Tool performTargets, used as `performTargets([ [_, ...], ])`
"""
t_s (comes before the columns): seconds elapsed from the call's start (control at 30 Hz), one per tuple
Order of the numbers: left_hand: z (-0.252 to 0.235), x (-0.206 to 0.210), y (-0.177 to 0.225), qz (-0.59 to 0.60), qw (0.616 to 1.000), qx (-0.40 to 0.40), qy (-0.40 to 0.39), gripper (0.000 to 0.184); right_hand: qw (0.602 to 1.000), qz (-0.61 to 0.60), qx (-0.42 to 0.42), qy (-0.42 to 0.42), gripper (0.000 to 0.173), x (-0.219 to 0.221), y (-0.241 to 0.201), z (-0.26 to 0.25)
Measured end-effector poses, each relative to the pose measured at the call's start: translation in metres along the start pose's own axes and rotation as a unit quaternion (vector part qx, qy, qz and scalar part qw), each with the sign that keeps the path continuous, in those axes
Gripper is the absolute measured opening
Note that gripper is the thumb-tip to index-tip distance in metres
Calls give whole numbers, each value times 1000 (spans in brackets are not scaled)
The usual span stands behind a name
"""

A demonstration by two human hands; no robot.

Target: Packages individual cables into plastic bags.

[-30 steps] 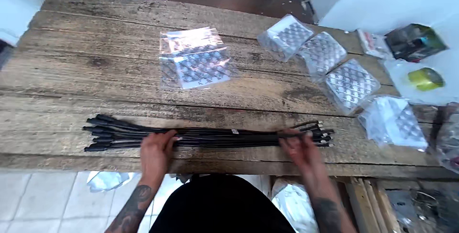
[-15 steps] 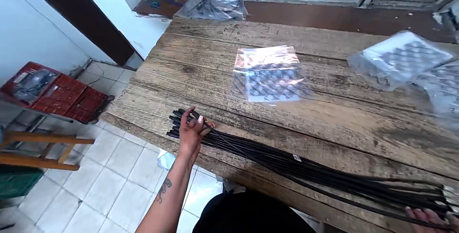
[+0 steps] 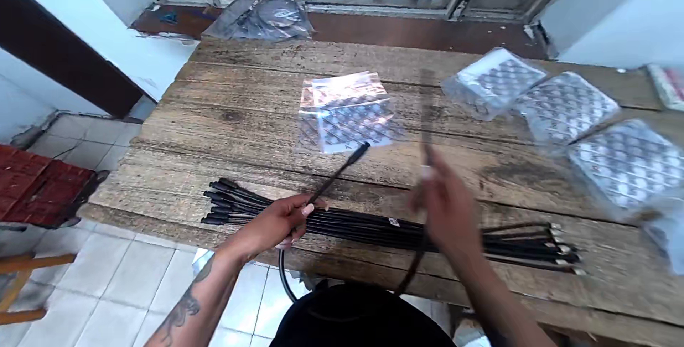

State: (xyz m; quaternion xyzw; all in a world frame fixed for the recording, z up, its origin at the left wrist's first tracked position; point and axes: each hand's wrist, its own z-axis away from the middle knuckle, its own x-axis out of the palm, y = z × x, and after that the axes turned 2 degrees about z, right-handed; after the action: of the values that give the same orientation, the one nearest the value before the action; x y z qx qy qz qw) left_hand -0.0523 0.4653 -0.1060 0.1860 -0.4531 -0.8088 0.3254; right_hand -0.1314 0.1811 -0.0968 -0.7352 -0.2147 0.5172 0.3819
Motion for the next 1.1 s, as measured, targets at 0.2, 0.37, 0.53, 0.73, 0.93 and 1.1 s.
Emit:
performTargets([
  [0.2,-2,6,3,-93,994,45,-46,28,938,163,-293,-84,32,39,21,0],
  [0.37,-1,49,-83,65,963,137,223,34,951,171,-227,-119,58,29,59,34],
  [0.53,-42,113,-77,206,870,192,404,19,955,142,-111,-237,143,20,49,67],
  [0.73,-127,78,-8,-97,952,145,252,49,978,-23,126,-164,136,23,64,63],
  [0.93,-249,-23,21,-346,897,227,153,26,971,213,89,-67,132,-18,106,46],
  [1.1,-287,-1,3,-346,868,271,231,8,968,228,73,-76,126,-15,101,33],
])
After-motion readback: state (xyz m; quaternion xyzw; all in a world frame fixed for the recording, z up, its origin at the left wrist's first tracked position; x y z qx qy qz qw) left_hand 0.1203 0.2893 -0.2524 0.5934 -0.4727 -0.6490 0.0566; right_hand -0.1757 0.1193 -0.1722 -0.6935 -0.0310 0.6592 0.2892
